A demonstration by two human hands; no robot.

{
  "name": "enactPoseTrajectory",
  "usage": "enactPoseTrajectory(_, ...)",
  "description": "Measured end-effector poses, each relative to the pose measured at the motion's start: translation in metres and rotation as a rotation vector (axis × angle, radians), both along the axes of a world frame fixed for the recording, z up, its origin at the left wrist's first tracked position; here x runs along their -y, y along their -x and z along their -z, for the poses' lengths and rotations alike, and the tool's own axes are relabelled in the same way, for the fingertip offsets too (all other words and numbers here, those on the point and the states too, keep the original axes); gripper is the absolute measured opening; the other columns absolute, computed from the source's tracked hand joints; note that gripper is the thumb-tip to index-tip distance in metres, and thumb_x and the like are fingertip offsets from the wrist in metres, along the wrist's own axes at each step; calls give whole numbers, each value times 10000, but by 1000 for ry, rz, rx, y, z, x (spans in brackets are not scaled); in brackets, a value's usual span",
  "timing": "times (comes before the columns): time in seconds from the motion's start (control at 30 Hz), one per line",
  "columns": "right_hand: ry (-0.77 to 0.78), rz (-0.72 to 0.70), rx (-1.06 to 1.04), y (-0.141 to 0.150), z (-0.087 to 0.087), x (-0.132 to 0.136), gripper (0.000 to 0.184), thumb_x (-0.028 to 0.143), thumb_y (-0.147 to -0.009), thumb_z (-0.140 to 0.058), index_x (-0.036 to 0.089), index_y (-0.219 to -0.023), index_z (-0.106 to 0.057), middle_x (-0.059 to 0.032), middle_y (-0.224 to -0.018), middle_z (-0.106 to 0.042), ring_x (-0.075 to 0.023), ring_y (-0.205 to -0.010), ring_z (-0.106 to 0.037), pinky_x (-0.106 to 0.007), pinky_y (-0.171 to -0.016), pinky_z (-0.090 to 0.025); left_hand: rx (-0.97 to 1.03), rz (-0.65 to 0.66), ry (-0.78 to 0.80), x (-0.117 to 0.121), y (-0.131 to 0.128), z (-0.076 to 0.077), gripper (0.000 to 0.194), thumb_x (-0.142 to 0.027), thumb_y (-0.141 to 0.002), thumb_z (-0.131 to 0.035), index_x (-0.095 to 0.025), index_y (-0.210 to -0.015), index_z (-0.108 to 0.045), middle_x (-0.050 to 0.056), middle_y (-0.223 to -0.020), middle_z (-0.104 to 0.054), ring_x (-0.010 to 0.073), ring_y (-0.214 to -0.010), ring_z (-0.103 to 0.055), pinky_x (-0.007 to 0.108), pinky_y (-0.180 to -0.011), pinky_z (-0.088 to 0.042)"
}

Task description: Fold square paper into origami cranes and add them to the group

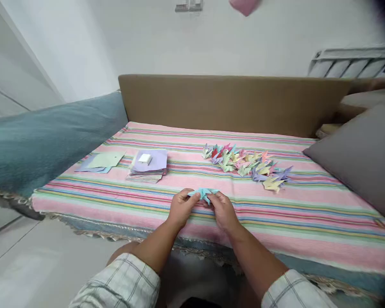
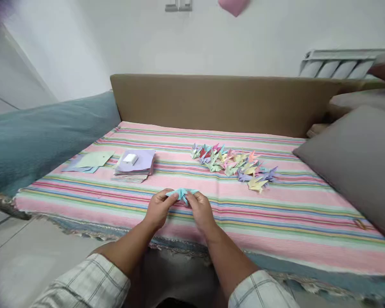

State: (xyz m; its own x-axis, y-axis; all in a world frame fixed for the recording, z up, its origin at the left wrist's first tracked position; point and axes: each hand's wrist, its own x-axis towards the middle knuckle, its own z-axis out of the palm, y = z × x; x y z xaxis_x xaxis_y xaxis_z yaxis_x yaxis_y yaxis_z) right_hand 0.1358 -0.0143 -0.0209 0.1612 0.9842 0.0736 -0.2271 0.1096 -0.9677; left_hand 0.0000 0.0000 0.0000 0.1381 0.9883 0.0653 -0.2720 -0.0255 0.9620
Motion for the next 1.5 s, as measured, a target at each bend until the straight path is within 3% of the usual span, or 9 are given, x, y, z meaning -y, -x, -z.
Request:
enactPoseTrajectory(0.13,-18,96,122,5,-6,7,368,482,-755,-602,180,-556,-531,35,-519,-507,-110,-534,-441,-241,-550,-366,140,-14,78,5,-10,-2,270,-360,-634,-743,-153,-702,-583,-29,-635,-586,106,-600,-552,244,-650,-457)
enactPoseTrajectory(0.3,-56,160,259,7,-15,13,354,482,-769,-582,176,-591,-566,18,-550,-547,-121,-549,-483,-240,-538,-384,74,-17,13,10,-15,-8,281,-306,-624,-752,-169,-807,-588,-33,-737,-603,93,-628,-563,215,-641,-447)
enactPoseTrajectory(0.43,-25,138,161,9,-18,15,357,503,-747,-602,176,-612,-556,16,-533,-557,-121,-524,-504,-245,-532,-423,100,7,74,8,-14,-5,242,-325,-652,-721,-163,-797,-615,-27,-669,-615,111,-614,-563,235,-644,-446)
enactPoseTrajectory(0.67,5,81,48,14,-22,14,340,474,-691,-678,172,-836,-623,22,-569,-576,-115,-522,-524,-236,-508,-468,-60,-67,-74,7,-12,-2,228,-315,-696,-682,-133,-584,-603,-30,-543,-544,90,-558,-487,198,-560,-381)
enactPoseTrajectory(0.87,-13,64,-82,16,-15,11,319,504,-767,-593,185,-761,-592,36,-571,-540,-102,-513,-503,-225,-487,-465,209,-37,196,9,-17,-7,257,-335,-594,-758,-132,-661,-615,-20,-576,-592,107,-544,-544,234,-571,-460)
enactPoseTrajectory(0.93,-7,61,-94,17,-13,10,306,492,-757,-612,187,-784,-598,37,-575,-543,-104,-515,-505,-226,-490,-462,226,-19,189,10,-18,-7,274,-342,-587,-767,-129,-664,-613,-14,-581,-601,107,-543,-550,234,-565,-465)
enactPoseTrajectory(1.17,-41,72,-36,17,-14,11,287,472,-761,-615,188,-745,-574,46,-544,-511,-98,-488,-459,-221,-470,-405,122,-66,103,9,-18,-6,384,-446,-614,-748,-181,-762,-513,-68,-551,-535,80,-488,-498,207,-520,-410)
enactPoseTrajectory(1.37,-62,53,26,19,-15,12,312,464,-780,-589,200,-648,-490,69,-491,-440,-85,-452,-383,-213,-440,-330,-325,-3,-166,8,-15,-3,431,-550,-821,-464,-183,-596,-467,-34,-527,-486,115,-531,-469,243,-559,-377)
enactPoseTrajectory(1.5,5,40,-6,19,-15,12,317,484,-758,-597,201,-666,-489,74,-489,-428,-86,-449,-391,-208,-429,-330,-397,-14,-177,8,-14,-4,448,-547,-836,-421,-194,-564,-471,-26,-511,-480,129,-518,-456,252,-544,-360)
